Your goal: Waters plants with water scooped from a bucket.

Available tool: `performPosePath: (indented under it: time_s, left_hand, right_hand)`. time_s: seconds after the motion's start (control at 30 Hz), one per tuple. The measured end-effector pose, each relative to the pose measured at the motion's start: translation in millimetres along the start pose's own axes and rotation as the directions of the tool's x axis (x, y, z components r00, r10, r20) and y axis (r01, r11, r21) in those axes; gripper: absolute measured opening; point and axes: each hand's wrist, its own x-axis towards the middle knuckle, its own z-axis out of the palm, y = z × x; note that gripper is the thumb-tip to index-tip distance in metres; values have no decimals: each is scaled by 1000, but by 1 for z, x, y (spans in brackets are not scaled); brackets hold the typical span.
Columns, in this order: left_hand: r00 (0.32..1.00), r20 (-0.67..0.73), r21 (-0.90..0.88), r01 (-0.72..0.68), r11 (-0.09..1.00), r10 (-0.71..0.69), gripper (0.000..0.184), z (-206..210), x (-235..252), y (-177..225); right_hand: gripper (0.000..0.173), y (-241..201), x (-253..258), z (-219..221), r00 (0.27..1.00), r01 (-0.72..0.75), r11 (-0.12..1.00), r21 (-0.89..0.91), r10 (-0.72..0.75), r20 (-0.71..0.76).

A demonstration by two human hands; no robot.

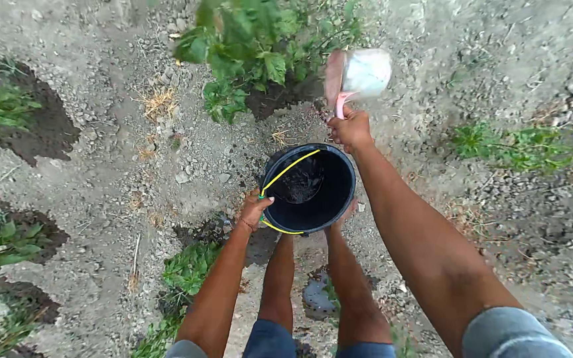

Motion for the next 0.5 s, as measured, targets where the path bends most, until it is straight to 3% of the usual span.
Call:
performPosePath:
  time_s: [0.1, 0.17, 0.23, 0.3, 0.37, 0.4, 0.43, 0.5]
  left_hand:
    - [1000, 2, 8, -22, 1000, 22, 28, 23, -15, -1]
    - [999, -25, 16, -24, 1000, 25, 32, 37, -29, -4]
    - [999, -48, 24, -22, 999, 24, 34, 51, -45, -6]
    - [995, -94, 16, -34, 999, 35, 35, 66, -61, -1]
    - [994, -104, -2, -30, 1000, 29, 34, 80, -80, 10]
    - [994, -109, -1, -26, 1000, 26, 37, 89, -90, 17]
    - [993, -118, 1, -30, 1000, 30, 36, 98, -99, 25]
    - [986, -158, 11, -56, 998, 57, 5, 117, -115, 37]
  right_hand:
    - [37, 12, 3, -18, 994, 109, 985, -134, -111, -11]
    - [39, 20, -8, -33, 987, 162, 986, -44, -162, -8]
    - [28, 40, -40, -59, 983, 161, 941, 296, -178, 33]
    - [18, 75, -83, -99, 957, -10, 727, 686, -193, 218]
    - [22, 127, -125, -137, 905, -177, 518, 837, -248, 345]
    - [24, 148, -149, -155, 888, -206, 538, 817, -249, 388]
    - [21, 163, -173, -170, 884, -193, 628, 753, -222, 412]
    - [18, 177, -209, -189, 891, -67, 872, 484, -166, 423]
